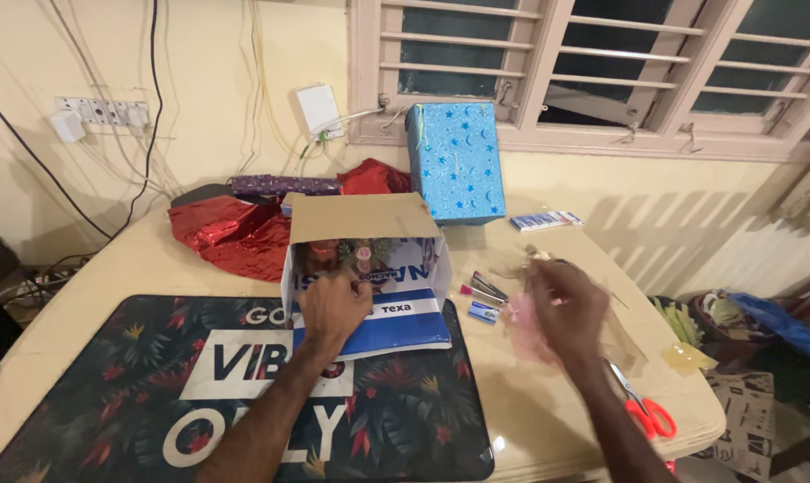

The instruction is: The person uses a craft knife to cut and shape a cardboard box, then places small figurines and artificial plants inside to create a miniature diorama. The person arranges the items by hand and adjusts their positions within the box.

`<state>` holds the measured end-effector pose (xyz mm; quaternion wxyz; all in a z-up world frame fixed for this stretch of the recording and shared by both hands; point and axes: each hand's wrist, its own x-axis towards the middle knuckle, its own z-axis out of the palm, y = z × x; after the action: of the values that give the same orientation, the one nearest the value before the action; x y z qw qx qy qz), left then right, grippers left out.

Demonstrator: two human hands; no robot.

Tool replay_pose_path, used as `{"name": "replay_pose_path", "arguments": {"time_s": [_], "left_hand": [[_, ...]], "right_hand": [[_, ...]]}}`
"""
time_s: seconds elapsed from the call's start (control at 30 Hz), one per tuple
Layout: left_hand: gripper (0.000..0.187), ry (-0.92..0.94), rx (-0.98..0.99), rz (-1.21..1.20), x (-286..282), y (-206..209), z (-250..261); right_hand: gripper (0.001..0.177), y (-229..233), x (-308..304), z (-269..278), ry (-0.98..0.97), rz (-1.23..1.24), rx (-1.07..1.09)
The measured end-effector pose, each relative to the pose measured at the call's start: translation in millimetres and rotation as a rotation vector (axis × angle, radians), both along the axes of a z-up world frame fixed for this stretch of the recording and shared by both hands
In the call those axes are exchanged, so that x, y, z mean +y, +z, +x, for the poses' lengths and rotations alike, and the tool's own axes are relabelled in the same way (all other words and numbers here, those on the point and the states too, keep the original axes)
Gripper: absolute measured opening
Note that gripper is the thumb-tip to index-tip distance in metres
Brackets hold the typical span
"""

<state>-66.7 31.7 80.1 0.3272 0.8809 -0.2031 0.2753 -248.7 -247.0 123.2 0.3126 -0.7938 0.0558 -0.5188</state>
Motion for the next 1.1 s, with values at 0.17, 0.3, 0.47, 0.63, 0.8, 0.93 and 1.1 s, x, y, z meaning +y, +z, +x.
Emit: {"name": "replay_pose_path", "arguments": {"time_s": [0.17,0.3,0.47,0.63,0.8,0.93,1.1], "left_hand": [[0.020,-0.014,-0.069,0.009,0,-3,1],[0.021,-0.043,-0.049,-0.054,0,-8,5],[0.015,0.054,-0.075,-0.013,2,-14,14],[0.013,0.094,-0.042,0.007,7,-27,28],[0.011,0.160,0.084,0.018,8,-28,32],[0.009,0.144,0.086,0.014,12,-25,29],[0.009,0.155,0.106,-0.002,10,-27,32]], "right_hand": [[0.026,8,-121,16,-0.119,0.034,0.413],[0.029,-12,-175,42,-0.235,-0.086,0.740],[0.033,-28,-198,70,-0.264,-0.145,0.837],[0.051,-28,-211,80,-0.220,-0.062,0.891],[0.056,-18,-207,74,-0.319,-0.132,0.821],[0.055,14,-196,66,-0.377,-0.140,0.858],[0.056,70,-157,44,-0.395,-0.329,0.699]]}}
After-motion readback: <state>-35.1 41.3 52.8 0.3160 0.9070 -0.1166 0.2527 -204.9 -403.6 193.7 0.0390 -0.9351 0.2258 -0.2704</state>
